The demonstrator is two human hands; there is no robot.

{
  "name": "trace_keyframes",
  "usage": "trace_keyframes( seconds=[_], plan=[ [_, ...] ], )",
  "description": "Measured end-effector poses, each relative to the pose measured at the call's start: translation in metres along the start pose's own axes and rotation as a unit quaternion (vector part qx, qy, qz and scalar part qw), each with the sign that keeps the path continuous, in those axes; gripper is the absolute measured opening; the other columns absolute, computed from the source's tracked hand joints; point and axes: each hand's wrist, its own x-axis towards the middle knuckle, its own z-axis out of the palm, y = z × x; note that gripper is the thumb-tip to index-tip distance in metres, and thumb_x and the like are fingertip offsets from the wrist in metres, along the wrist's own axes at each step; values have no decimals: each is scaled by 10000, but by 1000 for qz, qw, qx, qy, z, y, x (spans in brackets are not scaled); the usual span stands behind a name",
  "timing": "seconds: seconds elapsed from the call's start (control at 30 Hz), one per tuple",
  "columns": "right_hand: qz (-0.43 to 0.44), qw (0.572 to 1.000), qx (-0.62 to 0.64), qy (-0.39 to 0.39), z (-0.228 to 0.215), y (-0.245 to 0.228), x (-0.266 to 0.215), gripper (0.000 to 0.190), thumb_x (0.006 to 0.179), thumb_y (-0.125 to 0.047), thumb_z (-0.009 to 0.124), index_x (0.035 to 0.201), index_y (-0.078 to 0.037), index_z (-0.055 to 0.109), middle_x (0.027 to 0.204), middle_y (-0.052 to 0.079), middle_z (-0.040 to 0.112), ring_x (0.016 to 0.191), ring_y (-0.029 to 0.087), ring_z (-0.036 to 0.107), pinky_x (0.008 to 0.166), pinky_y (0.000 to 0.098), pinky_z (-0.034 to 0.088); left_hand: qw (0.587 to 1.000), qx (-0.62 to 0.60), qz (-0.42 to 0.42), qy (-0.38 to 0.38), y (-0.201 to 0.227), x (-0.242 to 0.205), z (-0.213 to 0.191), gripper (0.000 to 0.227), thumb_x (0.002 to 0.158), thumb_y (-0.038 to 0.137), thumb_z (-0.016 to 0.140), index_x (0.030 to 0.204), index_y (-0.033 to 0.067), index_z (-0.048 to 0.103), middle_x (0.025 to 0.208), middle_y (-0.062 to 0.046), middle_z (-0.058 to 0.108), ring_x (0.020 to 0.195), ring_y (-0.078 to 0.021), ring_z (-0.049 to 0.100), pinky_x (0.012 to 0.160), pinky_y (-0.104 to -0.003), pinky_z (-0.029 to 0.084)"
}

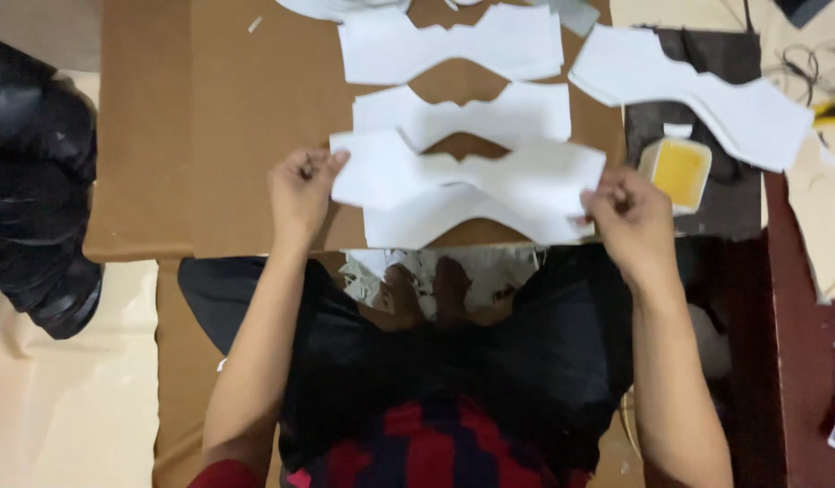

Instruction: The person sits on the floor and sorts white paper cutouts on a brown table. They pick up stacks of cutouts, separate them, and arrange them into piles. The person also moves a container of yellow liquid and a stack of paper to the side.

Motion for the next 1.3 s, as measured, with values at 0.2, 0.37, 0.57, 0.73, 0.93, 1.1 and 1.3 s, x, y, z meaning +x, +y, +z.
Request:
trace_keyframes(
  seconds=[0.2, 0.37, 0.57, 0.73, 0.93, 1.1, 1.3],
  plan=[
    [-91, 994, -8, 61, 35, -15, 138, 130, 952, 2, 672, 1045, -67, 732, 717, -9, 501, 658, 95, 536, 598, 250, 442, 989, 13, 102, 102, 42, 111, 22, 237, 882, 304, 874, 874, 87, 779, 626, -22, 635, 595, -110, 573, 556, -282, 476],
    [-90, 979, -180, 3, 72, 47, 228, 260, 904, -48, 678, 1144, 48, 715, 887, 252, 691, 800, 367, 693, 668, 428, 565, 989, 96, 64, 88, 5, 179, 77, 322, 847, 336, 876, 1000, 73, 771, 837, -102, 733, 813, -280, 707, 683, -388, 569],
    [-80, 946, -314, -19, 106, 26, 226, 613, 972, -239, 751, 1418, 125, 541, 1385, 352, 494, 1299, 537, 468, 1087, 527, 445, 978, 196, 8, 64, -11, 172, 111, 540, 963, 425, 743, 1207, -52, 672, 1188, -309, 632, 1183, -502, 603, 982, -559, 528],
    [-10, 958, -286, 7, 117, 15, 241, 621, 999, -158, 727, 1464, 129, 433, 1319, 355, 518, 1291, 490, 499, 1067, 481, 481, 972, 231, -36, -17, 4, 184, 118, 539, 892, 321, 787, 1229, -70, 633, 1137, -294, 674, 1146, -454, 653, 927, -528, 566],
    [89, 961, -246, -85, 104, 34, 274, 721, 936, -202, 775, 1431, 137, 374, 1302, 382, 547, 1275, 482, 548, 1023, 518, 509, 971, 194, -73, -122, -29, 211, 120, 647, 808, 253, 863, 1293, -86, 603, 1205, -278, 677, 1192, -427, 641, 961, -501, 558],
    [49, 993, -29, -107, 86, 1, 256, 501, 1001, -129, 700, 1419, 66, 505, 1303, 309, 602, 1255, 430, 580, 1014, 531, 476, 991, -43, -44, -120, 9, 184, 94, 536, 935, 187, 762, 1373, 45, 486, 1271, -196, 595, 1232, -343, 593, 1017, -455, 508],
    [-1, 992, -5, -122, 76, -11, 237, 300, 978, -62, 671, 1268, -31, 601, 1045, 153, 596, 952, 273, 599, 758, 376, 541, 971, -166, 89, -148, -2, 191, 80, 576, 812, -61, 831, 1269, 26, 491, 1136, -104, 541, 1097, -223, 562, 995, -365, 526]
  ],
)
